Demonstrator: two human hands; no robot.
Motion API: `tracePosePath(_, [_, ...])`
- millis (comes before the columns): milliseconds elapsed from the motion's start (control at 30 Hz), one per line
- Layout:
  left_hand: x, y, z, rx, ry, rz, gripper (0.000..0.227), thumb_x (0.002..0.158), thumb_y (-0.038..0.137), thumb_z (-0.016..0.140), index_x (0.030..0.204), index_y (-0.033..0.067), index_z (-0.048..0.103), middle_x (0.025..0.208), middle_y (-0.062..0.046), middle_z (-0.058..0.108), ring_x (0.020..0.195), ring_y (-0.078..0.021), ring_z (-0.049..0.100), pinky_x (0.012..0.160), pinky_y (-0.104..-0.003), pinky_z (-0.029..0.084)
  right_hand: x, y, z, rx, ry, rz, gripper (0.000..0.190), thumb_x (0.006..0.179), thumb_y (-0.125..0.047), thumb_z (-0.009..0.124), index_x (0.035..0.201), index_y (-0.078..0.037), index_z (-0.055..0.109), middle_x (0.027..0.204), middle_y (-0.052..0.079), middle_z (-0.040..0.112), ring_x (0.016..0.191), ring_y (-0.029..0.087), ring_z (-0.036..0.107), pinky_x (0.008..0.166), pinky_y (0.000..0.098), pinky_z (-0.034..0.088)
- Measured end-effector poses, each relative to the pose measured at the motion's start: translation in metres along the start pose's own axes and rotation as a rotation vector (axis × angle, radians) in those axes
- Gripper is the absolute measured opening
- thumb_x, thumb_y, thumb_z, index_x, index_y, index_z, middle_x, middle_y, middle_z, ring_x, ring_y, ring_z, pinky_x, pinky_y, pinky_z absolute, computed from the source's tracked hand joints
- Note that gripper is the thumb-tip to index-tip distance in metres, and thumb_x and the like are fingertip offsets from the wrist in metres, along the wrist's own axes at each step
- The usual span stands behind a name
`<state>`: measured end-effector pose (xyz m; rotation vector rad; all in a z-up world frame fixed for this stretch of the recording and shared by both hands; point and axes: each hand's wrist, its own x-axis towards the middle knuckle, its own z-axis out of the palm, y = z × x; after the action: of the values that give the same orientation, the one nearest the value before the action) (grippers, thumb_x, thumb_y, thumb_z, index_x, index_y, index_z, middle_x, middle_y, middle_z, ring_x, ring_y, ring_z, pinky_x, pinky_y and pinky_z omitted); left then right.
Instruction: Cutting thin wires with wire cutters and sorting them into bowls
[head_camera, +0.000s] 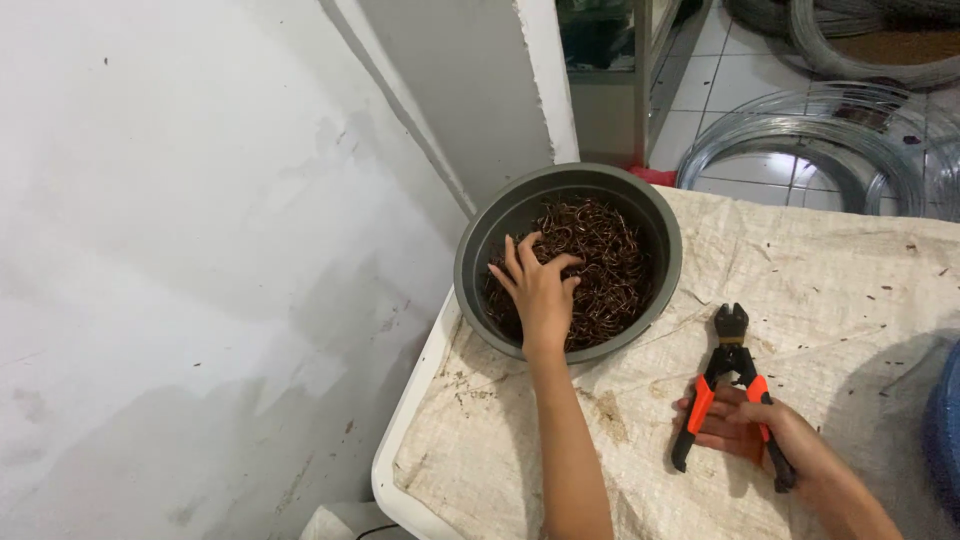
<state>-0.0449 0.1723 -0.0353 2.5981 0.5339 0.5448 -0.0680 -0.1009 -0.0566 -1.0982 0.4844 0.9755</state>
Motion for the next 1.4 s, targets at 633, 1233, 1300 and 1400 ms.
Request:
tracePosePath(633, [0.003, 0.001, -0.010, 0.098, 0.064, 0.185, 0.019, 0.078, -0.001, 0.080, 0.089, 0.0147, 0.079, 0.148, -0.019, 0.043, 0.152, -0.0497, 0.014, 0.117, -0.081, -0.003, 0.017, 0.016, -0.016, 0.016, -0.016, -0.027, 0.062, 0.086, 0.007, 0.027, 0.145, 0.013, 0.044, 0.141, 0.041, 0.053, 0.128, 0.056, 0.050, 0.108, 0.0603, 0.037])
tracePosePath(1233, [-0.029, 0.066, -0.001, -0.593, 0.080, 0.143, 0.012, 0.095, 0.022, 0.069, 0.094, 0.0151, 0.079, 0.146, -0.004, 0.046, 0.157, -0.0341, 0.018, 0.126, -0.066, -0.009, -0.012, 0.010, -0.003, 0.018, 0.039, -0.092, 0.058, 0.084, 0.015, 0.030, 0.139, 0.018, 0.047, 0.133, 0.046, 0.059, 0.119, 0.055, 0.057, 0.102, 0.0603, 0.043])
tracePosePath(1300, [-0.028, 0.067, 0.011, -0.564, 0.102, 0.207, 0.009, 0.089, 0.023, 0.075, 0.089, 0.0152, 0.079, 0.141, -0.005, 0.051, 0.155, -0.0358, 0.027, 0.124, -0.069, -0.007, 0.009, 0.022, -0.025, -0.011, -0.051, -0.136, 0.066, 0.078, 0.014, 0.034, 0.141, 0.017, 0.052, 0.133, 0.044, 0.063, 0.117, 0.053, 0.061, 0.099, 0.0570, 0.045])
tracePosePath(1400, [-0.028, 0.077, 0.011, -0.665, -0.012, 0.175, 0.018, 0.093, 0.026, 0.071, 0.083, 0.0119, 0.075, 0.143, -0.005, 0.049, 0.155, -0.0342, 0.023, 0.126, -0.065, -0.004, -0.005, 0.013, -0.018, -0.025, -0.007, -0.155, 0.060, 0.082, 0.013, 0.036, 0.139, 0.018, 0.053, 0.132, 0.043, 0.064, 0.117, 0.053, 0.061, 0.100, 0.0582, 0.046])
